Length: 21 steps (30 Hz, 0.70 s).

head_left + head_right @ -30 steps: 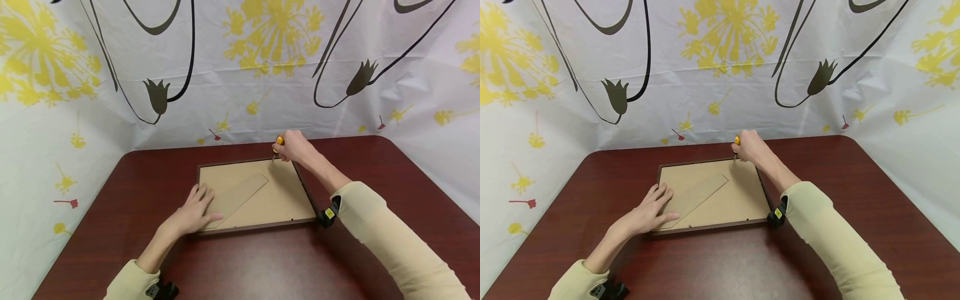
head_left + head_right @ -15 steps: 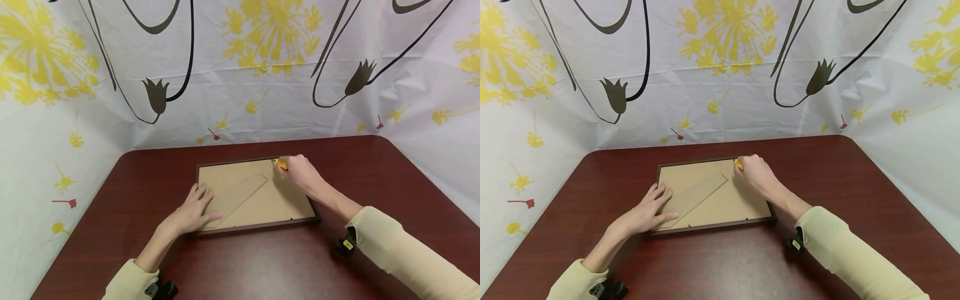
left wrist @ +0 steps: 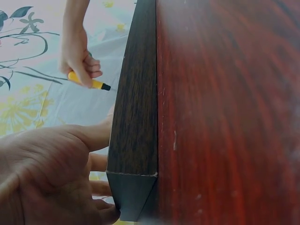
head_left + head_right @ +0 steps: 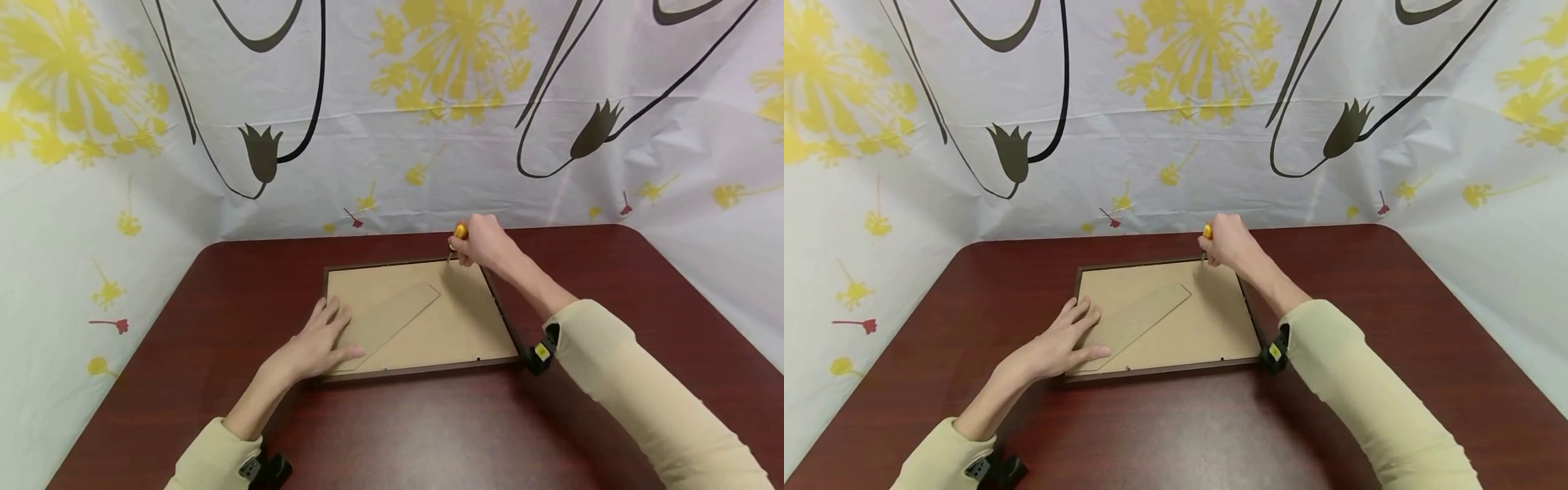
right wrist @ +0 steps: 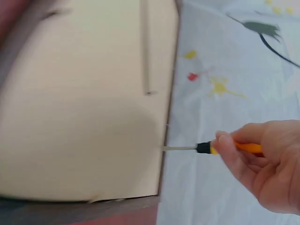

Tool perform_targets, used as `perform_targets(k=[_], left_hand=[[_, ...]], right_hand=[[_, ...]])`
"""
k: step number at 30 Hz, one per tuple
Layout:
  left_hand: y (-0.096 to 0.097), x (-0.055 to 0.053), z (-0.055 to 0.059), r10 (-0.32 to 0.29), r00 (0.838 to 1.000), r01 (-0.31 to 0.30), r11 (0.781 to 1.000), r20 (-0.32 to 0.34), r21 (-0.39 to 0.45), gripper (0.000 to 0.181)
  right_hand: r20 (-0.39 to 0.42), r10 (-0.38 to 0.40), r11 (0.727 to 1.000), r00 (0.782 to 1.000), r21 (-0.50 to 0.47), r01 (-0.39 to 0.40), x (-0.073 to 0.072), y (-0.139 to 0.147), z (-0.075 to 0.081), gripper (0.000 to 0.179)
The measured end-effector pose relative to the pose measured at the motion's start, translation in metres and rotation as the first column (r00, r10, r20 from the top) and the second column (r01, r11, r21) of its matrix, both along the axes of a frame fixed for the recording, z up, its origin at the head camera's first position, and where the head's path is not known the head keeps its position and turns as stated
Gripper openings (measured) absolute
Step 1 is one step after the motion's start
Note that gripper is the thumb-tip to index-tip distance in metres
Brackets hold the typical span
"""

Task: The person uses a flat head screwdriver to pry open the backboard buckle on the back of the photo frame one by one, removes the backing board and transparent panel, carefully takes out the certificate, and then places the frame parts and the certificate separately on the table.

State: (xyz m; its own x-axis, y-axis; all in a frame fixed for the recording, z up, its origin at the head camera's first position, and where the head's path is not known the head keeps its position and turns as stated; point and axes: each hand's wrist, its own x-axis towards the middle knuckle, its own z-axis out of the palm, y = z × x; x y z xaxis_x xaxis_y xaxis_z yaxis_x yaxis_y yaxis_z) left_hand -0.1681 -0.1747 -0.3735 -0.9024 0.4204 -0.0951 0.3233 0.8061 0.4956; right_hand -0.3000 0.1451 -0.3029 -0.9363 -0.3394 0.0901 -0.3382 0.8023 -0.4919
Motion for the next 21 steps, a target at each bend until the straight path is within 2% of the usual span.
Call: perform_targets(k=[5, 8, 10, 13, 17, 21], left_hand=[[0.0, -0.001, 0.002, 0.002, 1.0, -0.002, 1.0, 0.001, -0.009, 0.079], [0.0, -0.001, 0.001, 0.005, 1.0, -0.005, 1.0, 0.0, -0.013, 0.079], [0.0, -0.001, 0.001, 0.006, 1.0, -0.006, 1.0, -0.003, -0.014, 0.079], [0.0, 0.0, 0.0, 0.006, 1.0, -0.006, 1.0, -0.002, -0.009, 0.079], [-0.001, -0.001, -0.001, -0.005, 1.0, 0.005, 1.0, -0.006, 0.002, 0.078], [-0.002, -0.001, -0.001, -0.012, 1.0, 0.012, 1.0, -0.019, 0.009, 0.078]], right_hand=[[0.105, -0.02, 1.0, 0.994, 0.026, 0.018, -0.02, 0.001, 0.015, 0.022], [0.141, -0.022, 1.0, 0.99, 0.021, 0.02, -0.024, 0.003, 0.018, 0.023], [0.133, -0.014, 1.0, 0.991, 0.009, 0.013, -0.023, 0.006, 0.016, 0.024], [0.085, -0.003, 1.0, 0.996, -0.012, 0.004, -0.014, 0.012, 0.008, 0.022], [-0.048, 0.005, 0.998, 0.999, -0.057, -0.008, 0.006, 0.021, -0.015, 0.019], [-0.201, 0.026, 0.997, 0.979, -0.072, -0.041, 0.026, 0.024, -0.037, 0.015]])
